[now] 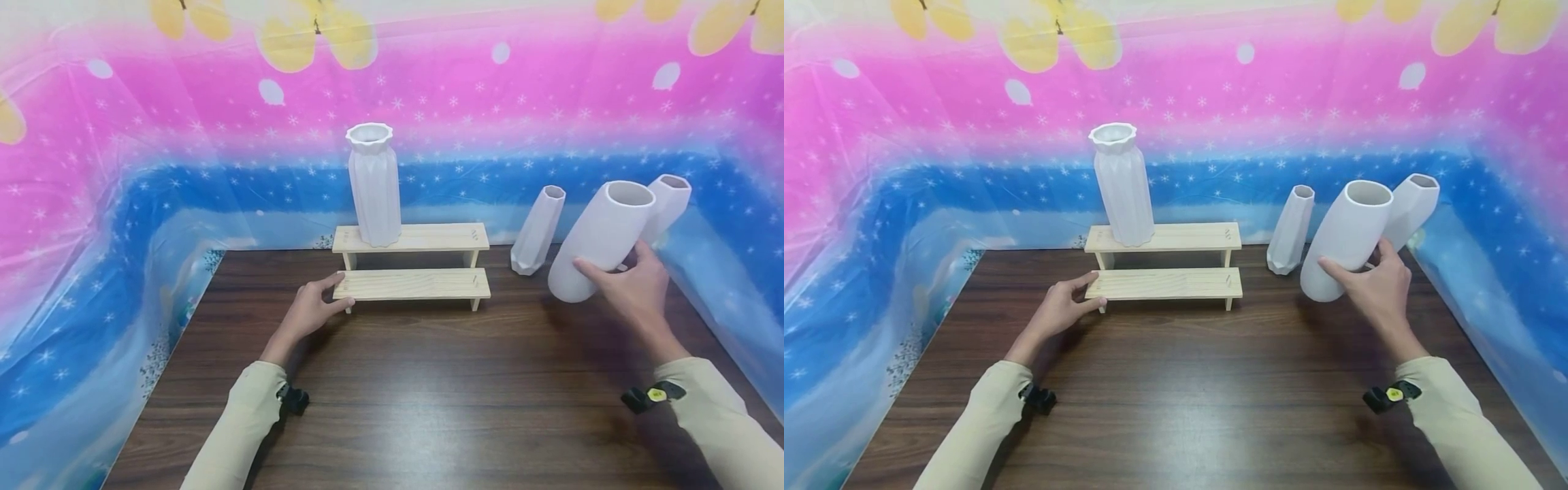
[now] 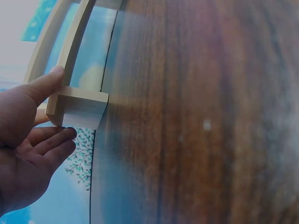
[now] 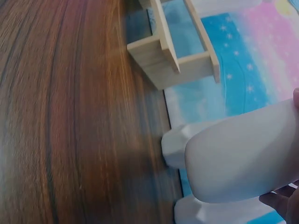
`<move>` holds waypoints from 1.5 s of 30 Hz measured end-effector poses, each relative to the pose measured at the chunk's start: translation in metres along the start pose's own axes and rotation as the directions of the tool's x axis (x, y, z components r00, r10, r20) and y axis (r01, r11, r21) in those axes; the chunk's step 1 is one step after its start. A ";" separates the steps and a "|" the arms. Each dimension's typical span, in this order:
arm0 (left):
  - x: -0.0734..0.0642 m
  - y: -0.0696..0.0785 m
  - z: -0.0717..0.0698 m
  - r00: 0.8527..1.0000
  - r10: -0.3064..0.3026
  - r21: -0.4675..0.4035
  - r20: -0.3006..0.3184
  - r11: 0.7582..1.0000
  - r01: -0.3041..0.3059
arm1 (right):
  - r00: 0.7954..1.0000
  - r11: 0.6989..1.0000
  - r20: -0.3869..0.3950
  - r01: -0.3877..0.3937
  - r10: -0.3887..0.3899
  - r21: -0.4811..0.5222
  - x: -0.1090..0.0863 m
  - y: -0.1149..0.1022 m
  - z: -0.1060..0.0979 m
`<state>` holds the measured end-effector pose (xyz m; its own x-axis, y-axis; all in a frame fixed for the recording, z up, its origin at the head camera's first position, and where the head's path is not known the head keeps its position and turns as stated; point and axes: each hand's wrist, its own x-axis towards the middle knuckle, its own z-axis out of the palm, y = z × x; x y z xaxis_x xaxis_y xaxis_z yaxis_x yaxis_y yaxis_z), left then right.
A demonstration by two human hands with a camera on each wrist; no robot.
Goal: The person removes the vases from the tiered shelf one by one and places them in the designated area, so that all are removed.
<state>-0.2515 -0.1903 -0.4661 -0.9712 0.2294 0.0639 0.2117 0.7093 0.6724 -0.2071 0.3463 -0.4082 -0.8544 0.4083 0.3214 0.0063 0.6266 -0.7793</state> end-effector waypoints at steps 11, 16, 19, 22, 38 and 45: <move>-0.002 0.002 -0.001 1.000 0.000 -0.008 -0.003 1.000 0.000 | 0.998 0.999 -0.037 -0.054 0.055 0.004 0.009 0.023 -0.015; -0.002 0.003 -0.002 1.000 -0.006 -0.010 -0.001 1.000 0.006 | 0.994 0.995 -0.053 -0.096 0.097 0.011 0.013 0.034 -0.020; -0.002 0.003 -0.002 1.000 -0.010 -0.014 -0.001 1.000 0.010 | 0.992 0.994 -0.064 -0.111 0.111 0.006 0.015 0.039 -0.021; -0.002 0.003 -0.002 1.000 -0.013 -0.017 -0.005 1.000 0.013 | 0.990 0.994 -0.092 -0.109 0.109 0.006 0.018 0.044 -0.022; -0.002 0.003 -0.001 1.000 -0.021 -0.009 0.000 1.000 0.021 | 0.967 0.979 -0.154 -0.205 0.204 0.012 0.024 0.070 -0.027; -0.002 0.002 -0.001 1.000 -0.014 -0.015 -0.003 1.000 0.014 | 0.958 0.972 -0.169 -0.235 0.230 -0.007 0.026 0.074 -0.029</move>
<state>-0.2492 -0.1901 -0.4636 -0.9744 0.2177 0.0571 0.1970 0.7024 0.6840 -0.2138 0.4221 -0.4422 -0.7298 0.6475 0.2193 0.2103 0.5178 -0.8293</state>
